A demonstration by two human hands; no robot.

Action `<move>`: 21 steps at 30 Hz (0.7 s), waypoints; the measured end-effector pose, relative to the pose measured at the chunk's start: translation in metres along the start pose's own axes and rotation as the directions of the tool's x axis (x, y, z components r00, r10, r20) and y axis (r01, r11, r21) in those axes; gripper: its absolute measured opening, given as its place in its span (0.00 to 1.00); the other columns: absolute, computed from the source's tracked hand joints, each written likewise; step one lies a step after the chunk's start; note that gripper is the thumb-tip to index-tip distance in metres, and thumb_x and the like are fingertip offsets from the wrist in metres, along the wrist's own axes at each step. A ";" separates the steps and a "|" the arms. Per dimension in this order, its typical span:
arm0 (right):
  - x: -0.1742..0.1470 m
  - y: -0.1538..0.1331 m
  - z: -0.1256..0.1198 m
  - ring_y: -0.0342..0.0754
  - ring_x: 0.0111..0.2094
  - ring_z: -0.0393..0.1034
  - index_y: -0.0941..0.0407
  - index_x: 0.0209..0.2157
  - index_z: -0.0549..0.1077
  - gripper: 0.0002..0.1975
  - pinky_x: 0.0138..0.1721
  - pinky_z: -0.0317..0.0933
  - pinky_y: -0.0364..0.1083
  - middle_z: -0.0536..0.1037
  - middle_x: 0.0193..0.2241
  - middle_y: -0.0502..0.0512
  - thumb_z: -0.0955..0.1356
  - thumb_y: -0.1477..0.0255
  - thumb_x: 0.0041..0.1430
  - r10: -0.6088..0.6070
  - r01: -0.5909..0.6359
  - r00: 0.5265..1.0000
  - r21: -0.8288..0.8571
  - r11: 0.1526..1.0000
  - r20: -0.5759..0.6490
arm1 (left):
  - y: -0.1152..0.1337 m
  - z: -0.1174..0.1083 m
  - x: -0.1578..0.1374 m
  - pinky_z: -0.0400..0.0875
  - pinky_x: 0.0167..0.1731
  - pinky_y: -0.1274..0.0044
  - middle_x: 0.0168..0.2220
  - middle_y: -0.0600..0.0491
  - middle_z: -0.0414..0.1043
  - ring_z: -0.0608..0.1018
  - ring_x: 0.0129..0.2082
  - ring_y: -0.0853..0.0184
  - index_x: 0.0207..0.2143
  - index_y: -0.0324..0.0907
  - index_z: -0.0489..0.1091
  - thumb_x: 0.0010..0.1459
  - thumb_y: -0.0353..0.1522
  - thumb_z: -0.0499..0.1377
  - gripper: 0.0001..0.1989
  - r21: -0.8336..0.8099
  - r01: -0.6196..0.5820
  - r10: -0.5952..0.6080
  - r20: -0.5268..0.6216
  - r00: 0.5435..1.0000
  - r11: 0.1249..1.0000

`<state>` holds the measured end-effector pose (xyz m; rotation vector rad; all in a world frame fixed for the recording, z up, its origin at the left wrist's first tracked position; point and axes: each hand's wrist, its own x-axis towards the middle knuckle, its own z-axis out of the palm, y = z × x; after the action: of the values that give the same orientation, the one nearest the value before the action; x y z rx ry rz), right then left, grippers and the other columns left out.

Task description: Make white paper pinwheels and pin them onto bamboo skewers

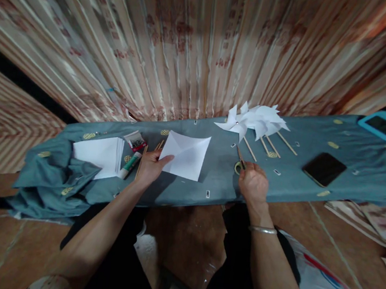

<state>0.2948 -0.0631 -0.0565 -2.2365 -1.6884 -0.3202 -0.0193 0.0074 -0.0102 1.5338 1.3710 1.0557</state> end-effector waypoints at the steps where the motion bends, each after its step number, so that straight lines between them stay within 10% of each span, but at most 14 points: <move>1: 0.001 0.001 -0.001 0.61 0.38 0.77 0.60 0.43 0.76 0.15 0.40 0.69 0.55 0.81 0.39 0.70 0.62 0.70 0.60 0.010 -0.010 1.000 -0.004 1.000 0.010 | 0.000 0.000 0.001 0.65 0.29 0.77 0.24 0.55 0.75 0.74 0.27 0.66 0.24 0.39 0.77 0.50 0.35 0.65 0.07 -0.012 0.004 -0.004 0.001 1.000 1.000; 9: -0.006 -0.006 -0.024 0.59 0.32 0.79 0.57 0.41 0.78 0.14 0.31 0.65 0.49 0.82 0.30 0.64 0.69 0.66 0.56 0.058 -0.029 0.960 -0.109 0.994 0.274 | -0.020 -0.001 0.014 0.66 0.30 0.77 0.28 0.55 0.77 0.76 0.28 0.66 0.30 0.39 0.79 0.52 0.36 0.64 0.09 -0.078 -0.058 0.055 -0.043 0.998 0.995; 13: -0.018 -0.015 -0.032 0.54 0.30 0.78 0.53 0.41 0.79 0.15 0.30 0.65 0.47 0.83 0.29 0.56 0.71 0.64 0.51 0.079 -0.156 0.927 0.186 0.970 0.366 | -0.031 -0.002 0.021 0.65 0.27 0.78 0.27 0.55 0.76 0.75 0.28 0.67 0.29 0.39 0.79 0.50 0.40 0.65 0.12 -0.114 -0.052 0.045 -0.067 0.997 0.992; 15: -0.021 -0.023 -0.034 0.51 0.29 0.77 0.52 0.40 0.80 0.17 0.27 0.65 0.45 0.83 0.29 0.53 0.73 0.62 0.47 0.089 -0.335 0.890 0.511 0.792 0.447 | -0.033 -0.002 0.024 0.64 0.25 0.78 0.25 0.56 0.75 0.74 0.26 0.67 0.27 0.39 0.78 0.48 0.40 0.66 0.13 -0.173 -0.011 -0.007 -0.102 0.995 0.985; 17: -0.022 -0.033 -0.036 0.49 0.27 0.76 0.54 0.39 0.80 0.22 0.22 0.64 0.43 0.83 0.29 0.54 0.76 0.59 0.41 0.051 -0.527 0.823 0.727 0.440 0.566 | -0.033 -0.003 0.026 0.64 0.24 0.79 0.23 0.56 0.73 0.72 0.24 0.68 0.25 0.39 0.77 0.45 0.40 0.68 0.12 -0.237 0.028 -0.062 -0.137 0.989 0.971; 21: -0.025 -0.060 -0.041 0.47 0.29 0.77 0.52 0.38 0.81 0.22 0.26 0.67 0.41 0.84 0.32 0.54 0.80 0.63 0.38 -0.091 -0.744 0.668 0.664 -0.075 0.739 | -0.026 -0.009 0.026 0.64 0.24 0.78 0.21 0.57 0.72 0.71 0.22 0.70 0.22 0.38 0.77 0.41 0.39 0.69 0.13 -0.324 0.068 -0.138 -0.198 0.971 0.944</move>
<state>0.2312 -0.0862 -0.0208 -1.3648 -0.6672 1.5063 -0.0348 0.0356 -0.0294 1.1265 1.3353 1.3357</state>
